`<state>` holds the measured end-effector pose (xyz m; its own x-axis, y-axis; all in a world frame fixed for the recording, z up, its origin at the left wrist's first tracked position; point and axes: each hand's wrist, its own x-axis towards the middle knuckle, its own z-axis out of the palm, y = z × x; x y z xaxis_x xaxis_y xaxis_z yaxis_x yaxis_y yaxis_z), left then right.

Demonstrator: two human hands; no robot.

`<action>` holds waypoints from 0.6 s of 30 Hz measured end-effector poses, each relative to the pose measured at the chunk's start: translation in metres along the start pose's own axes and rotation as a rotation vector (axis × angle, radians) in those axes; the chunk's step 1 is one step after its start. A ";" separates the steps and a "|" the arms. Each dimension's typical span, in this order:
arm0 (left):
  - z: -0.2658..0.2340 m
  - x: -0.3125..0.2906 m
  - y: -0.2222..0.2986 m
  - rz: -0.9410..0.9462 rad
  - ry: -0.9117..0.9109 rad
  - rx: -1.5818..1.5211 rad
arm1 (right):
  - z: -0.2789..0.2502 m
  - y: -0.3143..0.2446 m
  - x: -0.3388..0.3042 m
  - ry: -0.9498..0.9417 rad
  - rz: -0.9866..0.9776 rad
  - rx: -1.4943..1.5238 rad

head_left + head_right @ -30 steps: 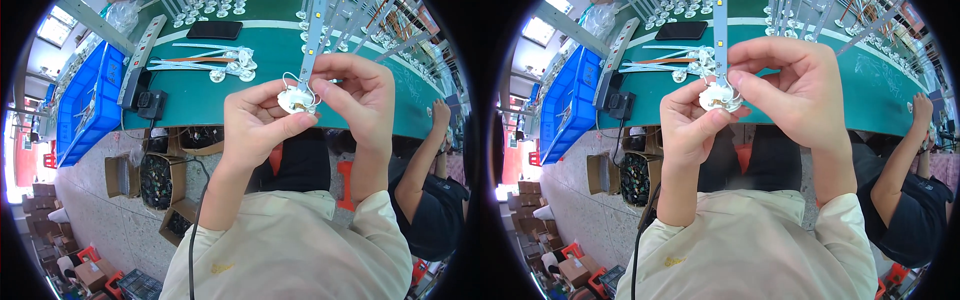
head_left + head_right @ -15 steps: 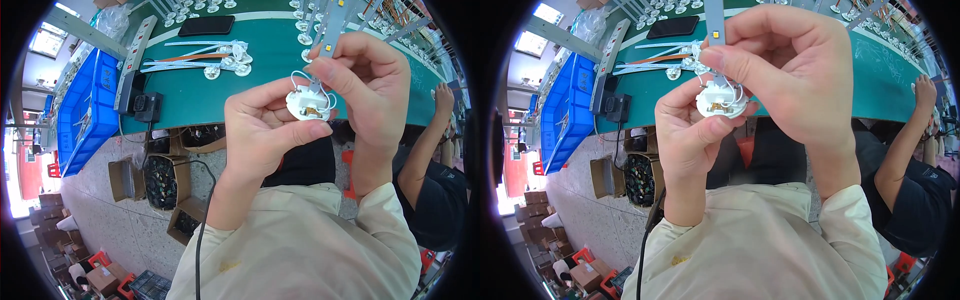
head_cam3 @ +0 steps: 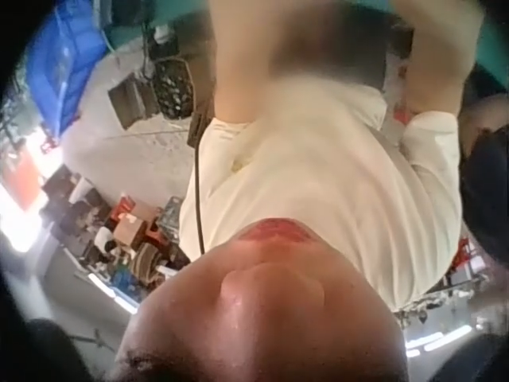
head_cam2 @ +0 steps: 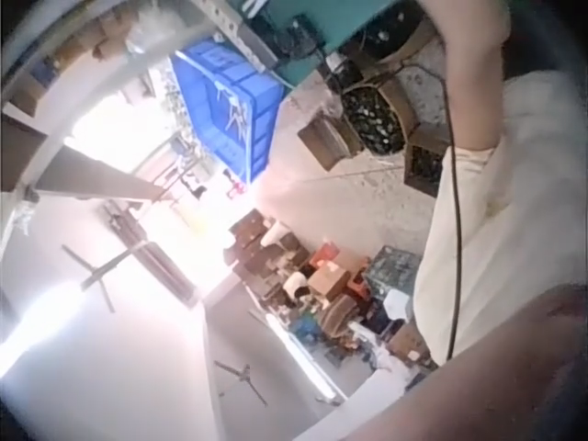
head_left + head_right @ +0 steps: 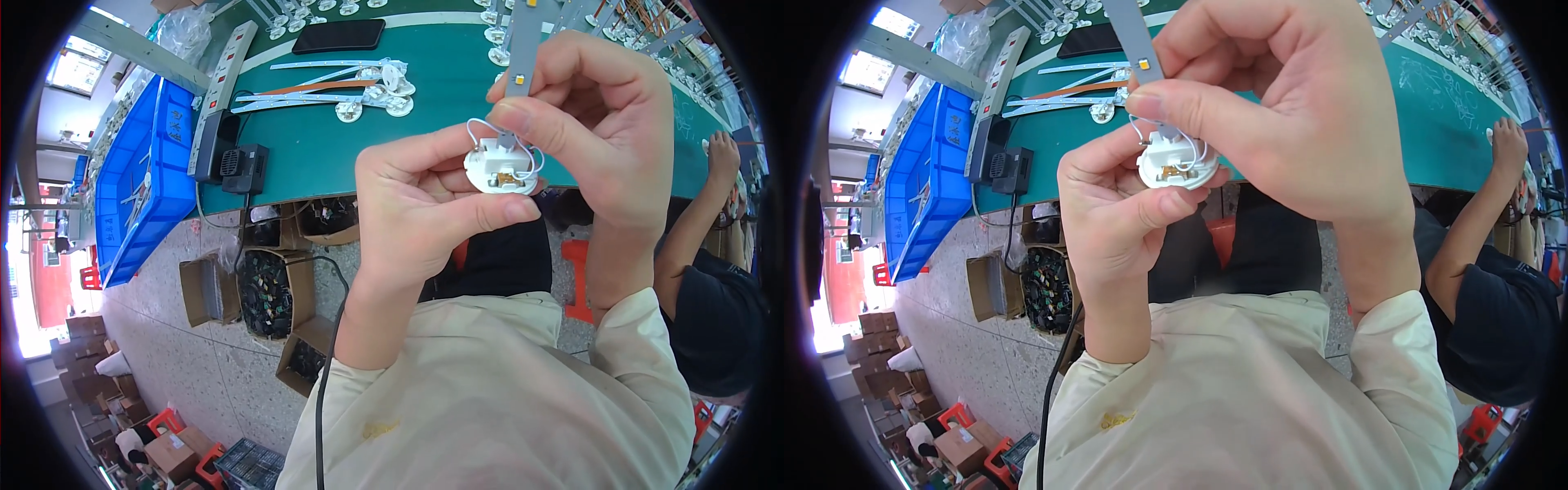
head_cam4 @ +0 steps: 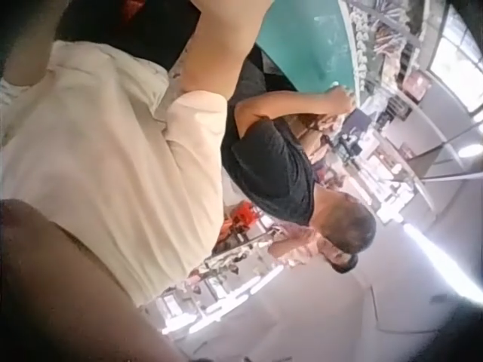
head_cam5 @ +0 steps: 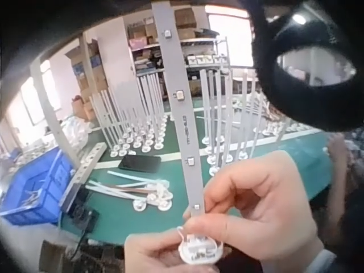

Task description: Attaching circular LED light components to a long metal rail at an assembly workstation.

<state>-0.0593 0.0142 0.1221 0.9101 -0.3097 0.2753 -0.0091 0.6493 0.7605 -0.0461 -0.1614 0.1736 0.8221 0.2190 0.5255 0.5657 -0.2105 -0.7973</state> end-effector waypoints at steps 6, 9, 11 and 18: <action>0.001 -0.001 0.001 -0.022 0.005 0.018 | 0.002 0.001 -0.002 0.009 0.042 0.066; 0.003 -0.001 0.001 -0.019 0.020 0.012 | 0.003 0.001 -0.002 0.029 0.051 0.086; 0.005 -0.001 0.000 -0.016 0.034 0.001 | 0.001 0.002 -0.001 0.021 0.042 0.090; 0.006 0.003 -0.008 -0.019 0.004 -0.018 | -0.003 -0.005 -0.001 0.024 0.090 0.223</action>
<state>-0.0586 0.0037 0.1202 0.9117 -0.3193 0.2586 0.0157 0.6559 0.7547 -0.0498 -0.1629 0.1783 0.8716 0.1856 0.4538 0.4638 -0.0121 -0.8859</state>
